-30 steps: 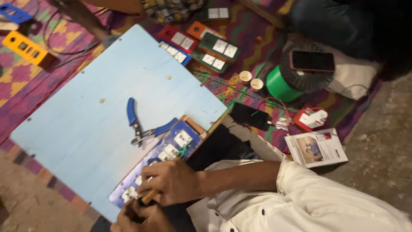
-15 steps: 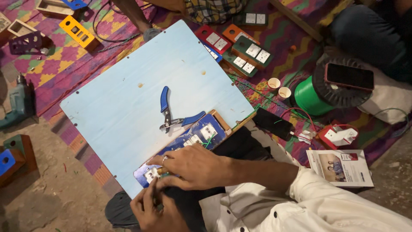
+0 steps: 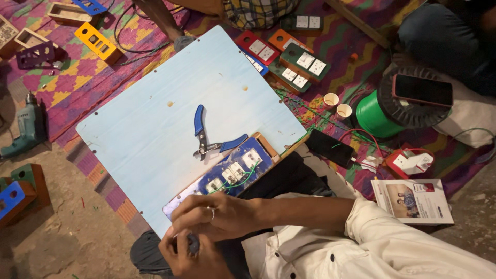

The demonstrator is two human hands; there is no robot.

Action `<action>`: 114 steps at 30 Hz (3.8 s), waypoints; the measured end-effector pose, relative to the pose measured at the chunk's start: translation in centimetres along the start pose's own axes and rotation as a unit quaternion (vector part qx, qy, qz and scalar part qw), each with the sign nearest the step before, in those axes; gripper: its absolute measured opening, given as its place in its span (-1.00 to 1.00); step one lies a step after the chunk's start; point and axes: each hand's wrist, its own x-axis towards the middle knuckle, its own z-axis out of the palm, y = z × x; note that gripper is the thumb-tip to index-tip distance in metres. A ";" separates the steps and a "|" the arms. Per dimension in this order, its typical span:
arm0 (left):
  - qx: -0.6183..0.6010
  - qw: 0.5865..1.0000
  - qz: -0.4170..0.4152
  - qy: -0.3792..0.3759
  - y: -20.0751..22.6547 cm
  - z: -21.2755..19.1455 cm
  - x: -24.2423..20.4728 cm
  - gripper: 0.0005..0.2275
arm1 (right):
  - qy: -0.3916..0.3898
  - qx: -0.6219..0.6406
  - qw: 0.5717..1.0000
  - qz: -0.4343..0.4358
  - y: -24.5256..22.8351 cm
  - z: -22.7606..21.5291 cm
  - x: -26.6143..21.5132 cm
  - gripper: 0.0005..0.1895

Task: The person sits on a mat and wires green electrical cables into a blue multi-gang switchboard. They use wire strippers to strip wire ends and a screwdriver to tighten terminal screws, connecting wires between adjacent switches.

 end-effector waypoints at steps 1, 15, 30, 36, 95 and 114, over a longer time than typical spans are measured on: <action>0.003 1.000 0.011 -0.009 0.2 -0.2 0.1 -0.80 | -0.004 0.001 1.000 0.004 0.1 0.1 -0.2 -0.58; 0.003 1.000 -0.004 0.011 1.2 -0.1 0.8 -0.77 | -0.011 -0.008 1.000 0.014 0.3 0.2 -0.7 -0.46; -0.176 0.983 0.060 -0.008 -1.5 1.3 0.6 -0.76 | -0.071 0.001 0.994 0.082 -2.7 -1.4 1.9 -0.47; -0.001 0.994 0.098 -0.054 -3.1 2.2 0.8 -0.75 | -0.133 0.021 0.983 0.126 -3.3 -2.5 3.7 -0.49; -0.364 0.906 0.181 -0.119 -3.9 -1.8 6.3 -0.76 | 0.014 -0.141 0.985 0.096 -3.6 -1.1 2.0 -0.69; -0.237 0.956 -0.019 -0.169 -1.4 -6.3 -4.5 -0.87 | -0.416 0.202 0.831 0.310 -9.0 -1.4 -4.5 -0.83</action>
